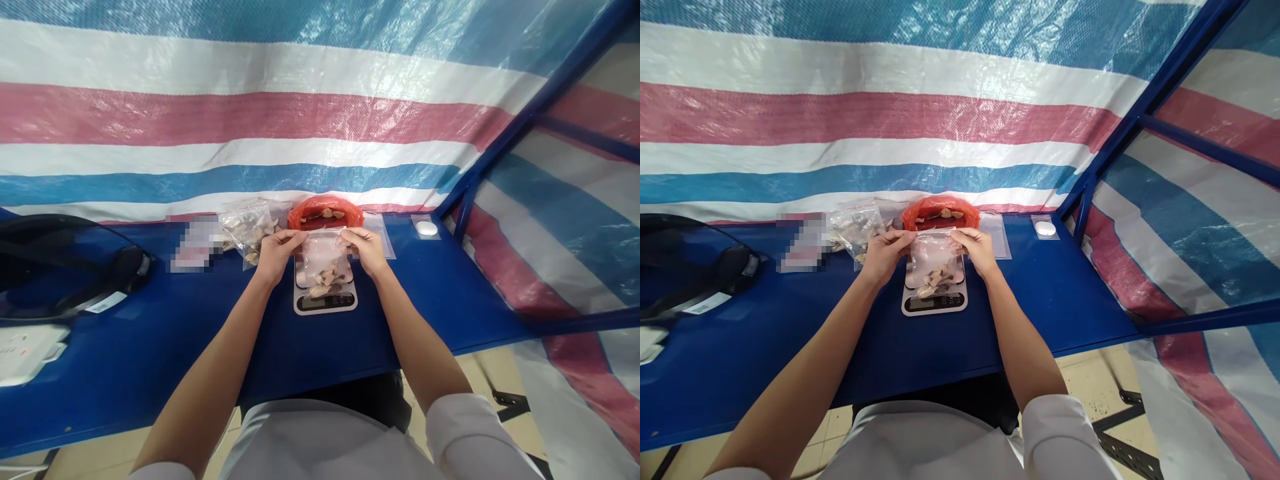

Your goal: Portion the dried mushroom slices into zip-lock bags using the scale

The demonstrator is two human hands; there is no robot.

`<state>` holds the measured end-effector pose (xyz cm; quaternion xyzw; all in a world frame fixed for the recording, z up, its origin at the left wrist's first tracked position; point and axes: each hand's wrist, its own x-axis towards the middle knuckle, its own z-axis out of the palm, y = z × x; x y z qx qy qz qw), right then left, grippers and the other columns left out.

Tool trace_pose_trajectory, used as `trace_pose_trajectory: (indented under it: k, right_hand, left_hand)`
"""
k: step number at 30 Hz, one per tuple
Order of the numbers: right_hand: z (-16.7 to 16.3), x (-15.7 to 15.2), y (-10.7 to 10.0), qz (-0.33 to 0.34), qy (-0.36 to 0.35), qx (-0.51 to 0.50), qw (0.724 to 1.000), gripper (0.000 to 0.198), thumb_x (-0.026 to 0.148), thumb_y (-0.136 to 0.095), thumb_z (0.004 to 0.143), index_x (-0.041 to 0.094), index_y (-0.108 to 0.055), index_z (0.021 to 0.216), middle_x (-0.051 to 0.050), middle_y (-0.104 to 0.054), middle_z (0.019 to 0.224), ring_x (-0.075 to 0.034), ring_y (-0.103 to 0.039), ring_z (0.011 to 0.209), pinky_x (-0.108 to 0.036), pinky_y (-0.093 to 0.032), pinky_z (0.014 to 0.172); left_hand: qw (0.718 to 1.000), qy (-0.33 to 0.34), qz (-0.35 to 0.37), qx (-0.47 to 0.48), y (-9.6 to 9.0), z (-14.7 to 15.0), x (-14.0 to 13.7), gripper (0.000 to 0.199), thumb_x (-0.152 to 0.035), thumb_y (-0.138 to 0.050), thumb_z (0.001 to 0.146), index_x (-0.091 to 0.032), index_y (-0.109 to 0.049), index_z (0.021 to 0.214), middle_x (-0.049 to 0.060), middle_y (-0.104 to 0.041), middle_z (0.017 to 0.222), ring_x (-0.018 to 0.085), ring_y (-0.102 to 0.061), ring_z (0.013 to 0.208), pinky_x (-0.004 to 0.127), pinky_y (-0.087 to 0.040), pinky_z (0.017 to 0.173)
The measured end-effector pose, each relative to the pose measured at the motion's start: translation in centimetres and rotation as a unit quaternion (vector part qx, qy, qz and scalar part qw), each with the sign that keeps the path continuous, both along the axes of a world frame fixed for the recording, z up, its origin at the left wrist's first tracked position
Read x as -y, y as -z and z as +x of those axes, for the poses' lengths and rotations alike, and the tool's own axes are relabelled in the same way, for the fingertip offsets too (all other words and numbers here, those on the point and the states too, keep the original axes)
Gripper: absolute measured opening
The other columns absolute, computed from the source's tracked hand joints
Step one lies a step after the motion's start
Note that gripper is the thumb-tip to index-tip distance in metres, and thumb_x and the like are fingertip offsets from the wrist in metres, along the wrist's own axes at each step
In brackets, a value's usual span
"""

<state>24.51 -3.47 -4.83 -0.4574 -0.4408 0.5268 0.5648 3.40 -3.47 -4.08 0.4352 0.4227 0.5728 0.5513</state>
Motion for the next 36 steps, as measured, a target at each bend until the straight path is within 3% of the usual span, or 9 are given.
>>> trace_pose_trajectory:
  k: [6,17,24,28,36]
  right_hand:
    - [-0.8,-0.5,-0.4,0.011,0.007,-0.002,1.000,0.034,0.049,-0.086,0.061,0.021,-0.079,0.080,-0.003,-0.077,0.077,-0.018,-0.070,0.069,-0.028,-0.057,0.057]
    - [-0.9,-1.7,0.0,0.015,0.024,-0.019,0.999,0.037,0.052,-0.086,0.058,0.021,-0.078,0.076,-0.003,-0.077,0.073,-0.018,-0.070,0.064,-0.029,-0.059,0.055]
    - [-1.1,-1.2,0.2,0.012,0.023,-0.007,1.000,0.033,0.050,-0.085,0.059,0.021,-0.078,0.072,-0.004,-0.076,0.070,-0.020,-0.071,0.062,-0.033,-0.060,0.057]
    - [-1.1,-1.0,0.4,0.021,0.030,0.011,0.999,0.032,0.051,-0.084,0.061,0.022,-0.078,0.073,-0.003,-0.076,0.069,-0.020,-0.070,0.062,-0.034,-0.061,0.059]
    - [-1.2,-0.7,0.1,0.035,0.010,0.023,0.999,0.034,0.055,-0.083,0.063,0.023,-0.076,0.073,-0.001,-0.075,0.070,-0.018,-0.070,0.062,-0.030,-0.060,0.055]
  left_hand:
    - [0.999,0.035,-0.007,-0.007,-1.0,0.2,-0.5,0.039,-0.046,-0.091,0.058,-0.015,-0.077,0.075,0.005,-0.071,0.069,0.013,-0.061,0.060,0.025,-0.050,0.057]
    - [1.000,-0.020,0.018,0.007,0.1,0.4,-1.0,0.030,-0.043,-0.087,0.063,-0.017,-0.077,0.073,0.003,-0.070,0.069,0.011,-0.055,0.055,0.023,-0.043,0.047]
    - [0.997,-0.068,0.029,0.026,0.4,0.9,-1.0,0.024,-0.038,-0.086,0.063,-0.019,-0.076,0.073,0.001,-0.071,0.070,0.011,-0.058,0.061,0.024,-0.046,0.056]
    - [0.997,-0.063,0.032,0.017,0.5,0.9,-0.9,0.021,-0.037,-0.084,0.066,-0.019,-0.074,0.071,0.001,-0.071,0.069,0.010,-0.055,0.056,0.023,-0.043,0.052]
    - [0.998,-0.054,0.038,0.012,0.7,0.8,-0.5,0.023,-0.039,-0.085,0.066,-0.019,-0.077,0.073,0.001,-0.070,0.067,0.012,-0.060,0.061,0.025,-0.048,0.059]
